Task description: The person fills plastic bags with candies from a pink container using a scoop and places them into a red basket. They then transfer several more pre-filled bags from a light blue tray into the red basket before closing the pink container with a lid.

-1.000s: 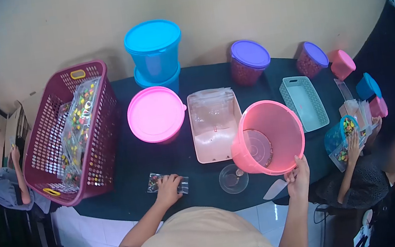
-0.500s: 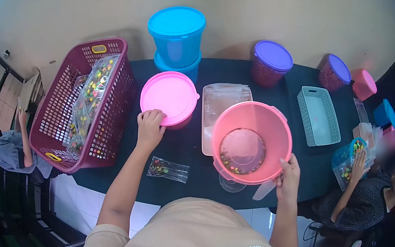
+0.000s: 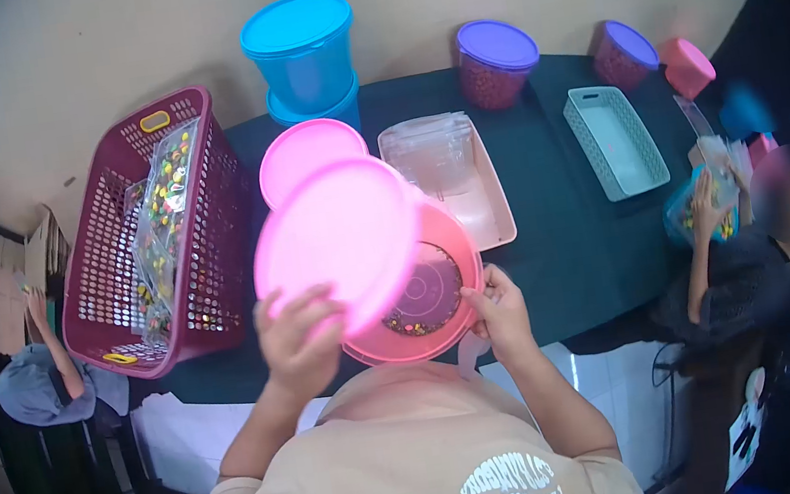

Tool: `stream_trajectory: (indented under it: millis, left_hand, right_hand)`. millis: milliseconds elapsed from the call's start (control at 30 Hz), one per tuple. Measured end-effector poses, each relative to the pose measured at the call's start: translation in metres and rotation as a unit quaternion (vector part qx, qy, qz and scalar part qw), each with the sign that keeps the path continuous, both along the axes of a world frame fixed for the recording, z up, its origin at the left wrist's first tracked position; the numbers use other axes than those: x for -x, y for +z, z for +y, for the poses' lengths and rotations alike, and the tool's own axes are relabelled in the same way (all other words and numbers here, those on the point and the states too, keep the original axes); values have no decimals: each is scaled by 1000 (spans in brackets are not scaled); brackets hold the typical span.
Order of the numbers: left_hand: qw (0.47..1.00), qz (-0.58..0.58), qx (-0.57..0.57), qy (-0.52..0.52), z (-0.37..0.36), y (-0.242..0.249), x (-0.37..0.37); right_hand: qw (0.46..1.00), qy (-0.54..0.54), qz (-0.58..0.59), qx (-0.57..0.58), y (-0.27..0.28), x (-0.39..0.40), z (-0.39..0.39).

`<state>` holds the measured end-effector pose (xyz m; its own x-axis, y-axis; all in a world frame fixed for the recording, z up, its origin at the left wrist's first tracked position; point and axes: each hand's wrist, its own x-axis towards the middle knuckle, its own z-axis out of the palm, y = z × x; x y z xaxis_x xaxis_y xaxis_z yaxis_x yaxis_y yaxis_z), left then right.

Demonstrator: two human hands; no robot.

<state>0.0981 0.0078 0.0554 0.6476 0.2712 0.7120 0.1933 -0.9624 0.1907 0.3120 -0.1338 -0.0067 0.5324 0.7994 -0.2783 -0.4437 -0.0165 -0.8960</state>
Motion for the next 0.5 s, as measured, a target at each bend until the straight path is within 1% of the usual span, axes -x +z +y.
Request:
stream_trajectory:
  millis: [67,133,200,233,300,433,500]
  left_hand:
    - [997,53,36,-38,-8,-17,6]
    - [996,59,30,-54,-13,-39,16]
    - [994,70,32,-72,-11,-54,27]
    - [991,76,31,-105,-12,-58,33]
    - [983,90,24,-159,-15,-66,41]
    - [975,115,-3,-191,-14,-68,48]
    - [973,106,0,-207,-13,-66,50]
  right_hand:
    - [1000,-17,13,-7,-15,20,4]
    - [996,-65,57,-6,-28,40,6]
    - [996,-82,46,-8,-39,56,5]
    - [994,-97,41,-13,-42,62,4]
    - [992,-119,36,-14,-39,73,0]
    - [984,-166,61,11,-35,91,-10]
    - [985,-154,81,-2,-37,101,-21]
